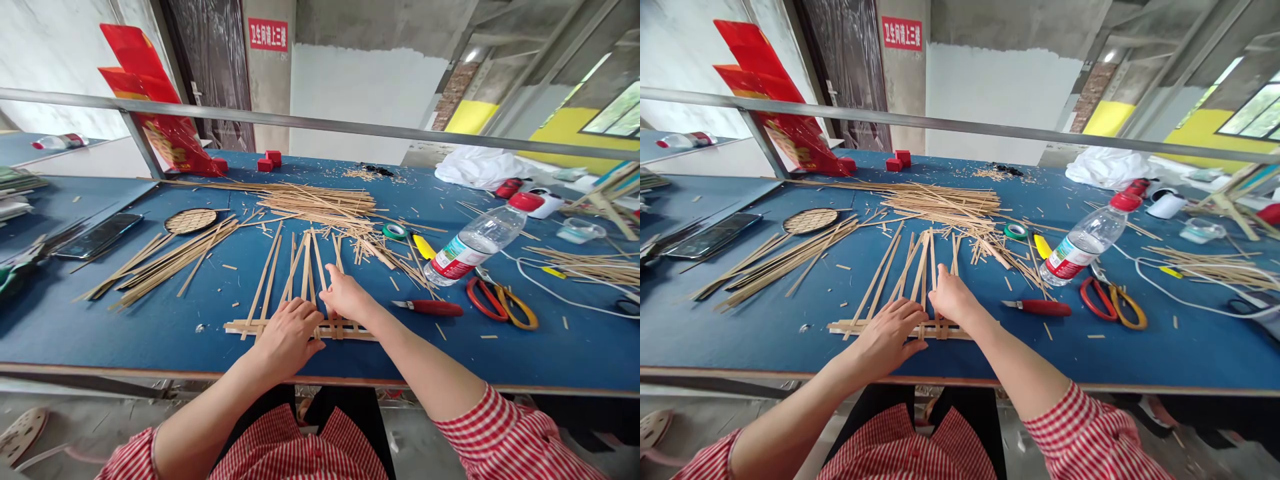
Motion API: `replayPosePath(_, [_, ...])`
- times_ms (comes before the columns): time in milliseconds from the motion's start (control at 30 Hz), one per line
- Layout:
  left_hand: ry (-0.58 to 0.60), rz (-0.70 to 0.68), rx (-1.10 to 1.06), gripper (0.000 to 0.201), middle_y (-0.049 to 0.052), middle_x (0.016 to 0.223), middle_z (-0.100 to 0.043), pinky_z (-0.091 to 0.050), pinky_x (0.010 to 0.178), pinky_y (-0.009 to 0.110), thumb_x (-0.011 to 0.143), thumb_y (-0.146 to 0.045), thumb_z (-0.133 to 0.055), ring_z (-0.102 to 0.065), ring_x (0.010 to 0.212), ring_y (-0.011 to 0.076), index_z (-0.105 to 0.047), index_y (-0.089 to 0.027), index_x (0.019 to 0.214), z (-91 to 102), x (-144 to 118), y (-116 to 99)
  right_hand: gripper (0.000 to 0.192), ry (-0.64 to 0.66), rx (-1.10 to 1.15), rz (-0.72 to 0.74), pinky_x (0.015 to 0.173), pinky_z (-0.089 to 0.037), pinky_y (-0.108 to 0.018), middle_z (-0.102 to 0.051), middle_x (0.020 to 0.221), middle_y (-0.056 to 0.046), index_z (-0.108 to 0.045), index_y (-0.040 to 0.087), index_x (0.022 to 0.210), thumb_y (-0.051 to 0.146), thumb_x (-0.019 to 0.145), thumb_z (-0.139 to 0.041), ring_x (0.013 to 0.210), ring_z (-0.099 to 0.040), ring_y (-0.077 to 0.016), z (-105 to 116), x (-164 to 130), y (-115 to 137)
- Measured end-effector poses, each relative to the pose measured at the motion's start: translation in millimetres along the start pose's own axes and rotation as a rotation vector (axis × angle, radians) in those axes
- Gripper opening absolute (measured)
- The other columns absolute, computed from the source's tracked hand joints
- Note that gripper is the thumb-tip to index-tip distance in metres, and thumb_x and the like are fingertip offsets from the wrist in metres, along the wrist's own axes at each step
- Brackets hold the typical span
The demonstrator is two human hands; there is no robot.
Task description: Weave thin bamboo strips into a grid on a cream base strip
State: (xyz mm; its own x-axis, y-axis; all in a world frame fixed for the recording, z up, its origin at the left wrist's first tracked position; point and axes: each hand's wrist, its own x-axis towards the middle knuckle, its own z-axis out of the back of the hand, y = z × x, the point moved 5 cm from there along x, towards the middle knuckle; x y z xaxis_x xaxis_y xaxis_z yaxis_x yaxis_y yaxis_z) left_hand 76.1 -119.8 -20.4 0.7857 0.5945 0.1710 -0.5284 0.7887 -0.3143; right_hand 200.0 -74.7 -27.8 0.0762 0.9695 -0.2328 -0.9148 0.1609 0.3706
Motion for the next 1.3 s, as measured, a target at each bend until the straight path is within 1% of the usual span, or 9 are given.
replayPosePath(200, [-0.011,-0.004,-0.004,0.025,0.004,0.098,-0.055,-0.039,0.085,0.038,0.077,-0.030,-0.060,-0.046,0.094,0.0210,-0.052,-0.018,0.098,-0.4,0,0,0.060,0.090,0.084,-0.093,0.047,-0.042,-0.021,-0.068,0.073,-0.007,-0.021,0.010,0.131,0.017,0.076,-0.044,0.059,-0.063,-0.0164,-5,1,-6])
replayPosePath(367, [-0.017,-0.011,0.001,0.023,0.004,0.097,-0.055,-0.040,0.083,0.036,0.077,-0.029,-0.059,-0.046,0.093,0.0209,-0.053,-0.018,0.096,-0.5,0,-1,0.051,0.131,0.121,-0.110,0.050,-0.044,-0.020,-0.067,0.066,-0.004,-0.029,0.012,0.126,0.017,0.078,-0.045,0.054,-0.063,-0.0147,-5,2,-8])
replayPosePath(567, [-0.021,0.000,0.006,0.022,0.004,0.097,-0.055,-0.041,0.083,0.036,0.077,-0.028,-0.058,-0.046,0.093,0.0208,-0.053,-0.018,0.096,0.2,-1,-1,0.043,0.240,0.233,-0.116,0.044,-0.046,-0.021,-0.067,0.066,-0.012,-0.036,0.004,0.121,0.014,0.079,-0.039,0.053,-0.064,-0.0177,-1,-3,-1])
replayPosePath(700, [-0.025,-0.008,0.007,0.022,0.004,0.096,-0.055,-0.041,0.083,0.036,0.078,-0.028,-0.057,-0.046,0.093,0.0208,-0.053,-0.018,0.097,-0.3,0,-1,0.042,0.235,0.234,-0.116,0.045,-0.047,-0.021,-0.068,0.068,-0.014,-0.036,0.004,0.119,0.013,0.078,-0.037,0.055,-0.064,-0.0184,1,-5,2])
replayPosePath(900, [-0.041,-0.018,0.010,0.022,0.004,0.097,-0.055,-0.041,0.083,0.037,0.078,-0.028,-0.057,-0.046,0.093,0.0208,-0.053,-0.018,0.098,-1.5,1,-1,0.036,0.247,0.221,-0.110,0.045,-0.047,-0.022,-0.068,0.069,-0.014,-0.039,0.006,0.115,0.013,0.080,-0.035,0.055,-0.064,-0.0186,0,-6,4])
replayPosePath(1133, [-0.040,-0.017,0.010,0.021,0.004,0.097,-0.055,-0.041,0.081,0.036,0.079,-0.028,-0.056,-0.046,0.092,0.0209,-0.053,-0.018,0.097,-0.9,-1,-1,0.046,0.202,0.209,-0.084,0.045,-0.045,-0.020,-0.068,0.068,-0.009,-0.031,0.008,0.124,0.014,0.080,-0.038,0.056,-0.064,-0.0173,0,-3,0])
replayPosePath(1233, [-0.044,-0.022,0.012,0.020,0.004,0.097,-0.055,-0.041,0.081,0.037,0.078,-0.027,-0.055,-0.046,0.092,0.0209,-0.053,-0.018,0.096,-1.4,-1,-1,0.050,0.224,0.170,-0.105,0.045,-0.045,-0.020,-0.068,0.070,-0.009,-0.028,0.007,0.129,0.015,0.080,-0.038,0.056,-0.064,-0.0175,0,-4,2])
replayPosePath(1300, [-0.047,-0.023,0.012,0.020,0.005,0.097,-0.055,-0.041,0.082,0.037,0.079,-0.027,-0.055,-0.045,0.092,0.0212,-0.053,-0.018,0.096,-1.8,-1,-1,0.049,0.243,0.130,-0.111,0.046,-0.045,-0.021,-0.068,0.071,-0.011,-0.030,0.006,0.128,0.016,0.080,-0.038,0.056,-0.064,-0.0179,1,-6,6])
